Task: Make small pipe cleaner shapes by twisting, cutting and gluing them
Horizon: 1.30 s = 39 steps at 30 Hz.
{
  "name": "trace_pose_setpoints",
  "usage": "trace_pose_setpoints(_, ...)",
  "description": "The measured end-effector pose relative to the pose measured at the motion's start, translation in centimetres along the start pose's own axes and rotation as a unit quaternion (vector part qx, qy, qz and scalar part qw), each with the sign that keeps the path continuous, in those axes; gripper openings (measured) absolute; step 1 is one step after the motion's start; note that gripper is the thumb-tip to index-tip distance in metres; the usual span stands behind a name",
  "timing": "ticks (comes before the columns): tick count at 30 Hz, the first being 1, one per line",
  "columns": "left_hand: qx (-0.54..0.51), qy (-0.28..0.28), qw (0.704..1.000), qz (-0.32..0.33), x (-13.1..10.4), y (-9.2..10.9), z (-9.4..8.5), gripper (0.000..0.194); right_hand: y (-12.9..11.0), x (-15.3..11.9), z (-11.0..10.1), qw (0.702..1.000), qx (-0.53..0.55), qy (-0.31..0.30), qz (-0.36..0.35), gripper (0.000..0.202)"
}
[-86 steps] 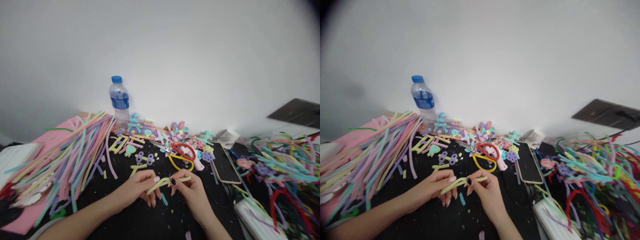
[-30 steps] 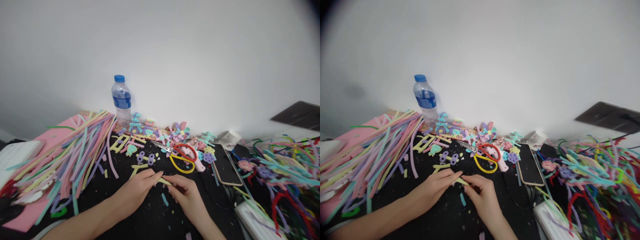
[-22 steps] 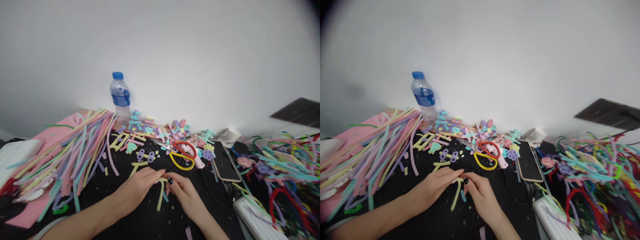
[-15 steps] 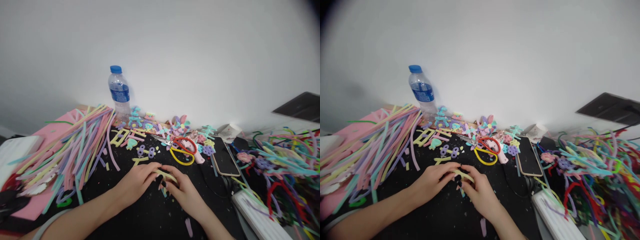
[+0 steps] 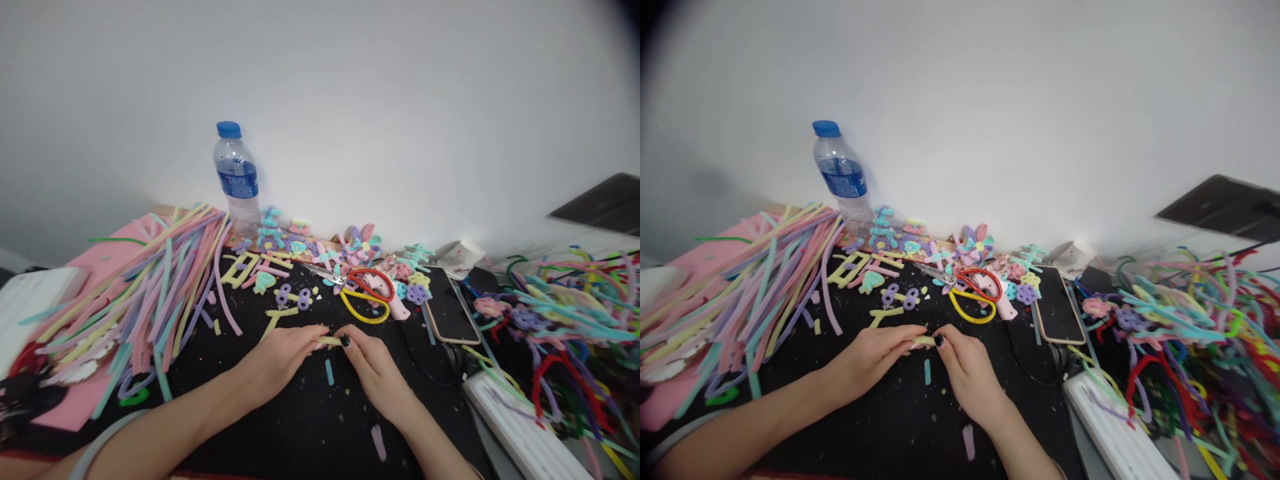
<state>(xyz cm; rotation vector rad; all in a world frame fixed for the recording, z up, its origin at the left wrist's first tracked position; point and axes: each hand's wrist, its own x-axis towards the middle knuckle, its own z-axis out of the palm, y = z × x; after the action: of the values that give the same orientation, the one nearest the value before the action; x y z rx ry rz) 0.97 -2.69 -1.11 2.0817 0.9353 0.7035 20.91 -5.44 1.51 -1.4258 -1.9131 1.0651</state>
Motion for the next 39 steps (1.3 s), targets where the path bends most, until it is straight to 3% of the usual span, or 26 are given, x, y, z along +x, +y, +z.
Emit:
trace_pose_setpoints(6, -0.084, -0.017, 0.995, -0.051, 0.4, 0.2, -0.1, 0.03, 0.5, 0.2, -0.4, 1.0, -0.005, -0.007, 0.004, 0.036)
trace_pose_setpoints(10, -0.217, -0.049, 0.966, -0.132, 0.7, 0.5, -0.3, 0.028, 0.6, 0.3, -0.8, 1.0, -0.007, -0.018, -0.005, 0.033)
trace_pose_setpoints(12, -0.239, -0.061, 0.959, -0.142, 0.8, 0.7, -0.4, 0.027, 0.6, 0.4, -0.9, 1.0, -0.017, -0.013, -0.014, 0.031)
trace_pose_setpoints(14, -0.207, -0.067, 0.969, -0.118, 0.8, 0.8, -0.6, 0.026, 0.5, 0.4, -0.8, 0.999, -0.039, -0.004, -0.024, 0.03)
trace_pose_setpoints(18, -0.048, -0.058, 0.996, -0.04, 0.9, 0.9, -0.9, 0.022, 0.4, 0.3, -0.1, 0.996, -0.08, 0.0, -0.04, 0.027)
trace_pose_setpoints(21, 0.041, -0.048, 0.998, -0.007, 1.0, 0.8, -1.0, 0.02, 0.3, 0.2, 0.5, 0.994, -0.096, -0.009, -0.052, 0.025)
trace_pose_setpoints(24, 0.059, -0.044, 0.997, 0.002, 0.8, 0.8, -0.8, 0.02, 0.4, 0.2, 1.0, 0.992, -0.11, -0.016, -0.056, 0.023)
trace_pose_setpoints(28, -0.018, -0.046, 0.998, -0.027, 0.7, 1.4, -0.5, 0.025, 0.4, 0.2, 2.0, 0.993, -0.106, 0.018, -0.044, 0.025)
trace_pose_setpoints(32, -0.172, -0.031, 0.974, -0.143, 1.0, 2.1, -0.1, 0.027, 0.3, 0.2, 2.8, 0.994, -0.071, 0.072, -0.027, 0.027)
trace_pose_setpoints(34, -0.243, -0.022, 0.954, -0.174, 1.3, 2.1, 0.0, 0.026, 0.2, 0.2, 2.8, 0.996, -0.051, 0.074, -0.027, 0.026)
trace_pose_setpoints(39, -0.33, -0.04, 0.925, -0.183, 1.6, 1.2, -0.1, 0.025, 0.3, 0.2, 1.9, 0.998, -0.018, 0.045, -0.026, 0.027)
